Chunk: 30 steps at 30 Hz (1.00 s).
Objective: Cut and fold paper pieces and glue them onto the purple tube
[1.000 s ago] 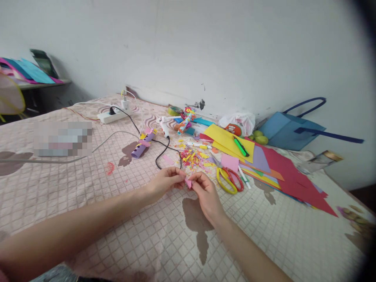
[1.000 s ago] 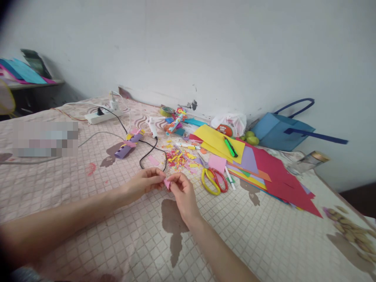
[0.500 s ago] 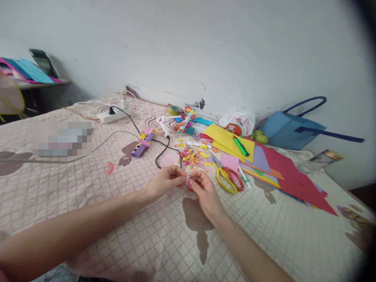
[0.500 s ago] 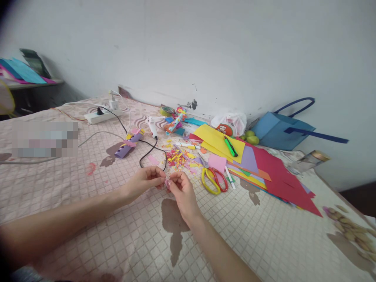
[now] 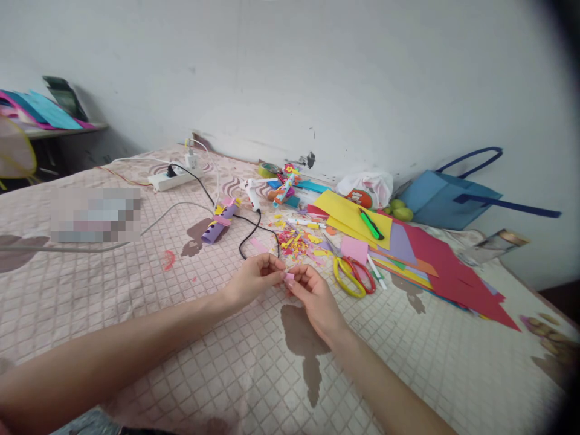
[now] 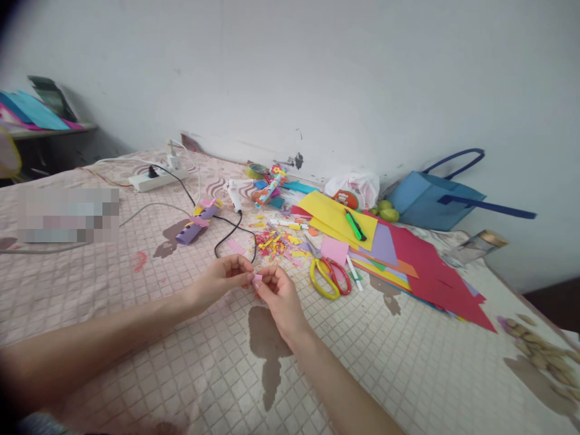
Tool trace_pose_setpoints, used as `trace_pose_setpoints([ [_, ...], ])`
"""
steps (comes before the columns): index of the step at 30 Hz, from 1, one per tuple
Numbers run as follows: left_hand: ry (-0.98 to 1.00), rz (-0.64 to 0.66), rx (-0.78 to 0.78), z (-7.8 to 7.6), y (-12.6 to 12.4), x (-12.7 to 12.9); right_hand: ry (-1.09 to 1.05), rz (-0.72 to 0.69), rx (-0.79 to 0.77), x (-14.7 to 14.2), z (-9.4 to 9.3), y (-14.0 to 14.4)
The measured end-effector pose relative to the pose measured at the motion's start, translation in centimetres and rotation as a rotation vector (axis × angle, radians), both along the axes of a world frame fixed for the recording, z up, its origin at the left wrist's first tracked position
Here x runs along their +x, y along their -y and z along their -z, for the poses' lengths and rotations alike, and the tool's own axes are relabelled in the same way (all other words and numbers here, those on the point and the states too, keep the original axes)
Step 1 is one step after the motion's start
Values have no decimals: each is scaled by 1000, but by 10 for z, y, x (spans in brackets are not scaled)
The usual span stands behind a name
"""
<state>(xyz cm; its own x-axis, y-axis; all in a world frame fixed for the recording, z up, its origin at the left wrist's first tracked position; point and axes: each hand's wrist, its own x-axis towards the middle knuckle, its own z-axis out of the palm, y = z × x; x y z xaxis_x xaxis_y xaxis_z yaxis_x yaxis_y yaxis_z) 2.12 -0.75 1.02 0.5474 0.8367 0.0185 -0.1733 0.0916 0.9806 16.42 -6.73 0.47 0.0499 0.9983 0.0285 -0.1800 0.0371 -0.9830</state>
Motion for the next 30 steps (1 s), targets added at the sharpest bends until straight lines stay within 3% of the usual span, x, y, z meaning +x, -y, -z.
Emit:
trace_pose_setpoints([
  [5,-1,-8,-11,0,1,0,59,23,28,1,-1,1],
  [14,33,95,50,1,2,1,150,37,45,5,-1,0],
  [19,55,63,6,1,-1,1,62,-48,-12,7,0,0],
  [25,4,54,18,2,-2,0,34,-33,-20,9,-2,-2],
  [30,-85,95,38,2,-4,0,218,-56,47,9,-4,0],
])
